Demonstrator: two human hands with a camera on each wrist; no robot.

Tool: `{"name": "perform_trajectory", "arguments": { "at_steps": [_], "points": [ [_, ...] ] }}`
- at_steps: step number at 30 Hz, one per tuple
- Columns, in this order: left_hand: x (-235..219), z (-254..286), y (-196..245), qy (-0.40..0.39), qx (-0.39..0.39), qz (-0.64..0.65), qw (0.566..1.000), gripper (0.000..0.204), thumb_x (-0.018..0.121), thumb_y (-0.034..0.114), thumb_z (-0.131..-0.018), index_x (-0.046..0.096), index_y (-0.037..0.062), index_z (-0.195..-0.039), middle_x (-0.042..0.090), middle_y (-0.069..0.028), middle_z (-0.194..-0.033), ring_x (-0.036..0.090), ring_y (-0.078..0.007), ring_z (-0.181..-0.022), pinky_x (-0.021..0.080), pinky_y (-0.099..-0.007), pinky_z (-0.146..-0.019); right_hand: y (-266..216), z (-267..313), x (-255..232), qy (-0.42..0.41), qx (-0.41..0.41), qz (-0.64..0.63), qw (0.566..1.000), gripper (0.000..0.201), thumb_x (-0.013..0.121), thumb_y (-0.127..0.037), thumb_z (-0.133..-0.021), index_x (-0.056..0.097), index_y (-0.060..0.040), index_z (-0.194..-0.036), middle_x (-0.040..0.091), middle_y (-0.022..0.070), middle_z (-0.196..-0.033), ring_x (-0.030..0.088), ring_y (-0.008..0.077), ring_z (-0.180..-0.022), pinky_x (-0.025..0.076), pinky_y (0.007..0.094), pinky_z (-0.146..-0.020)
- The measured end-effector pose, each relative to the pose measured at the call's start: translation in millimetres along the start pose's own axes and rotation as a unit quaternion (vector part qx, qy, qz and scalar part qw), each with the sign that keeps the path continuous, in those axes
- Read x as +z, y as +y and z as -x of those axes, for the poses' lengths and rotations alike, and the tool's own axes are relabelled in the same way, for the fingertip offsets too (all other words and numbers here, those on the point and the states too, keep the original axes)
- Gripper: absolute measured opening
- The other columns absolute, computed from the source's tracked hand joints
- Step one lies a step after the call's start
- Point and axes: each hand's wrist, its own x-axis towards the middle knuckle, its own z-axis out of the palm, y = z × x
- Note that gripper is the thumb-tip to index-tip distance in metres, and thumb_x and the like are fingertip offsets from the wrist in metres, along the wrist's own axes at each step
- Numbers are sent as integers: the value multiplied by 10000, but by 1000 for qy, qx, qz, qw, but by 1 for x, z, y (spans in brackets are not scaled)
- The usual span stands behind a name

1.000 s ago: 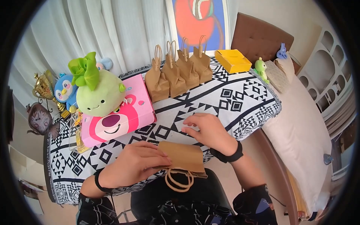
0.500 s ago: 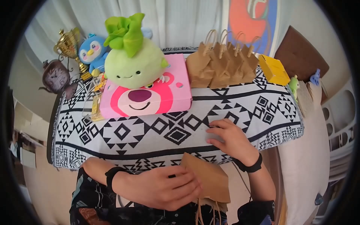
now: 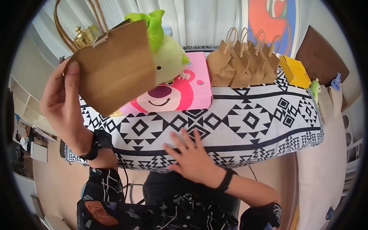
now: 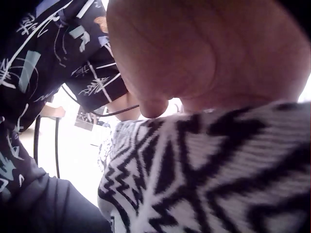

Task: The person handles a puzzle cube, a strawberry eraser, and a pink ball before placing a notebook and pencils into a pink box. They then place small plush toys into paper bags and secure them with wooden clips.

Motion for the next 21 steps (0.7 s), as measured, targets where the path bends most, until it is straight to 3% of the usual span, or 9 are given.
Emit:
{"name": "perform_trajectory", "arguments": {
  "at_steps": [1, 5, 9, 11, 13, 15, 17, 19, 21],
  "points": [
    [-7, -6, -7, 19, -2, -17, 1000, 170, 786, 73, -951, 777, -46, -1072, 750, -25, -935, 660, -84, -901, 522, -226, -853, -9, -7, 10, 8, -21, -8, 1000, 686, 581, -575, -992, 523, -153, -1530, 412, 217, -1611, 299, 502, -1508, 195, 725, -1195],
    [-24, -21, -21, 63, -49, 11, 997, 198, 784, 86, -960, 771, -53, -1101, 734, -21, -932, 651, -77, -880, 518, -210, -812, -35, -22, 21, 1, -77, -25, 997, 670, 569, -581, -998, 550, -147, -1509, 429, 201, -1603, 309, 488, -1508, 189, 709, -1208],
    [-17, -23, -31, -17, 13, -10, 1000, 163, 721, 57, -965, 780, -20, -1097, 777, -35, -879, 691, -80, -789, 543, -234, -739, -25, -25, 11, -28, -110, -56, 992, 610, 594, -544, -1001, 596, -131, -1450, 474, 169, -1571, 357, 421, -1501, 223, 649, -1227],
    [0, -17, -30, -82, 22, 21, 996, 169, 713, 52, -930, 789, 17, -1077, 774, -59, -819, 694, -75, -736, 548, -249, -703, -14, -22, -10, -40, -80, -73, 993, 535, 662, -462, -984, 627, -118, -1392, 529, 156, -1511, 436, 385, -1454, 306, 595, -1204],
    [24, -1, -23, -174, 8, 83, 981, 156, 667, 6, -899, 776, 26, -1010, 791, -75, -898, 724, -92, -773, 564, -252, -748, 0, -12, -27, -47, -34, -47, 997, 529, 696, -422, -964, 629, -125, -1398, 535, 148, -1512, 450, 398, -1440, 327, 603, -1186],
    [60, 36, -17, -195, 46, 109, 974, 142, 660, 54, -901, 783, 81, -965, 764, -81, -857, 743, -215, -729, 580, -329, -665, 16, 4, -38, -44, 8, -10, 999, 552, 722, -402, -943, 621, -133, -1414, 530, 138, -1525, 448, 405, -1439, 334, 609, -1179],
    [77, 62, 0, -273, 21, 154, 949, 170, 683, 63, -871, 779, 104, -1005, 767, -55, -883, 738, -260, -743, 574, -357, -634, 31, 22, -50, -44, 80, -13, 996, 541, 755, -366, -916, 652, -115, -1383, 542, 171, -1501, 462, 428, -1412, 326, 609, -1177],
    [98, 94, 5, -289, 81, 141, 944, 246, 715, 81, -831, 775, 137, -1063, 765, -38, -897, 736, -255, -752, 554, -359, -602, 57, 48, -56, -20, 116, 2, 993, 523, 795, -223, -852, 664, -45, -1325, 596, 210, -1368, 519, 449, -1288, 393, 542, -1121],
    [110, 119, 7, -291, 66, 168, 940, 282, 725, 84, -809, 774, 143, -1081, 763, -32, -892, 734, -249, -748, 545, -360, -591, 77, 75, -60, 28, 165, 39, 985, 436, 767, -184, -883, 661, -16, -1272, 599, 213, -1338, 511, 456, -1272, 396, 542, -1091]
  ]
}}
